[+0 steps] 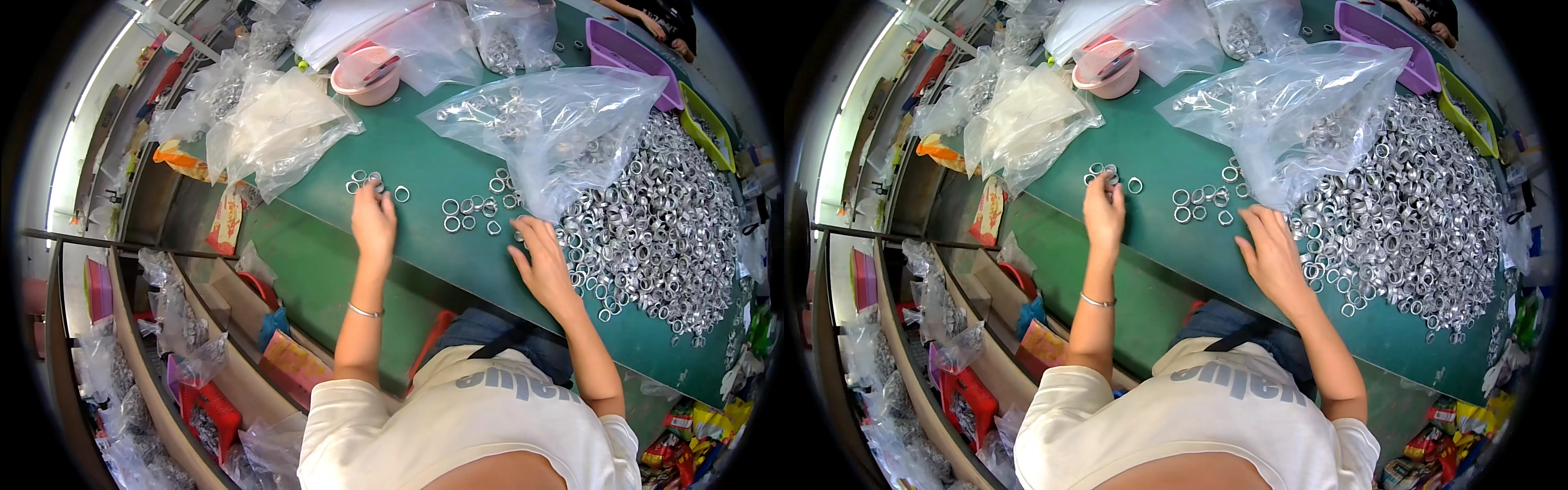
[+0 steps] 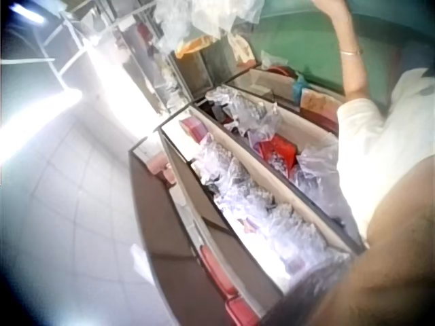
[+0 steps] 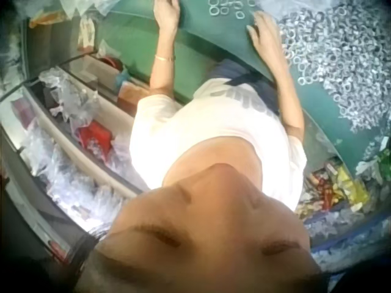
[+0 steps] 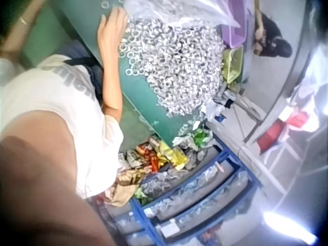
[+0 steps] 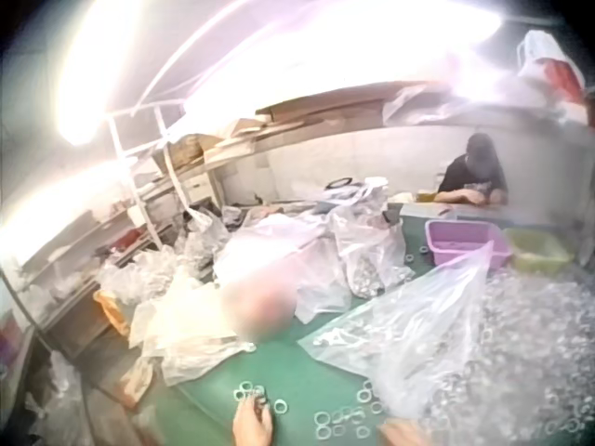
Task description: The person sorts metal rings on a desk, picking them up from a pile and placing them into a plastic bag by hand.
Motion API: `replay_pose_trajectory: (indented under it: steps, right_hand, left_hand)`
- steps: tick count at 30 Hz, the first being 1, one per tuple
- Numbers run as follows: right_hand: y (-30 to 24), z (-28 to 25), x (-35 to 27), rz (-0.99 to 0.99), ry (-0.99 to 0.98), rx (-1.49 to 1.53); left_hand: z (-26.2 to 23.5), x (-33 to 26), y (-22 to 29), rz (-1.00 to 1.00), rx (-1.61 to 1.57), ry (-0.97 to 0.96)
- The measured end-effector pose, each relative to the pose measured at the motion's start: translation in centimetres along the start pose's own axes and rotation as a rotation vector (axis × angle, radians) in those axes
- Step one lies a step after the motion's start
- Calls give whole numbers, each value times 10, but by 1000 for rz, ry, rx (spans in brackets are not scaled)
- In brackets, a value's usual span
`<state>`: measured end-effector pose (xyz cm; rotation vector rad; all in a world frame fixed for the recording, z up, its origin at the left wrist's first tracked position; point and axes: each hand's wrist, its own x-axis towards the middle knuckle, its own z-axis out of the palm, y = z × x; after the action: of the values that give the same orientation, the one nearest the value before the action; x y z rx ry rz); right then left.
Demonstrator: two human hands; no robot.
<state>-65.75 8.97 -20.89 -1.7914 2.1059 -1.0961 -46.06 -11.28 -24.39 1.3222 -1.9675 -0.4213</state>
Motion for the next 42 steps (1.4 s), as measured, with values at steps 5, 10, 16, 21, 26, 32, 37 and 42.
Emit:
replay_pose_trajectory:
  steps: [5,10,16,21,26,32,37,42]
  right_hand:
    - [9,38,34,-108,55,-205]
    - [20,31,11,-114,-89,-345]
    - [22,23,14,-15,95,-63]
    - [25,52,49,-97,72,-206]
    - [28,45,41,4,-36,-185]
    - [20,32,37,-82,-58,-109]
    - [16,35,40,-7,-53,-72]
    - [21,34,42,103,26,105]
  left_hand:
    - [27,-38,44,379,-265,-198]
    - [41,-48,64,398,15,-206]
    - [52,-37,61,411,-65,-257]
    - [58,-31,67,464,-88,-351]
    - [52,-30,64,461,-56,-438]
    - [39,-31,64,423,-271,-331]
    - [41,-29,65,362,-341,-403]
    - [41,-25,67,338,-326,-453]
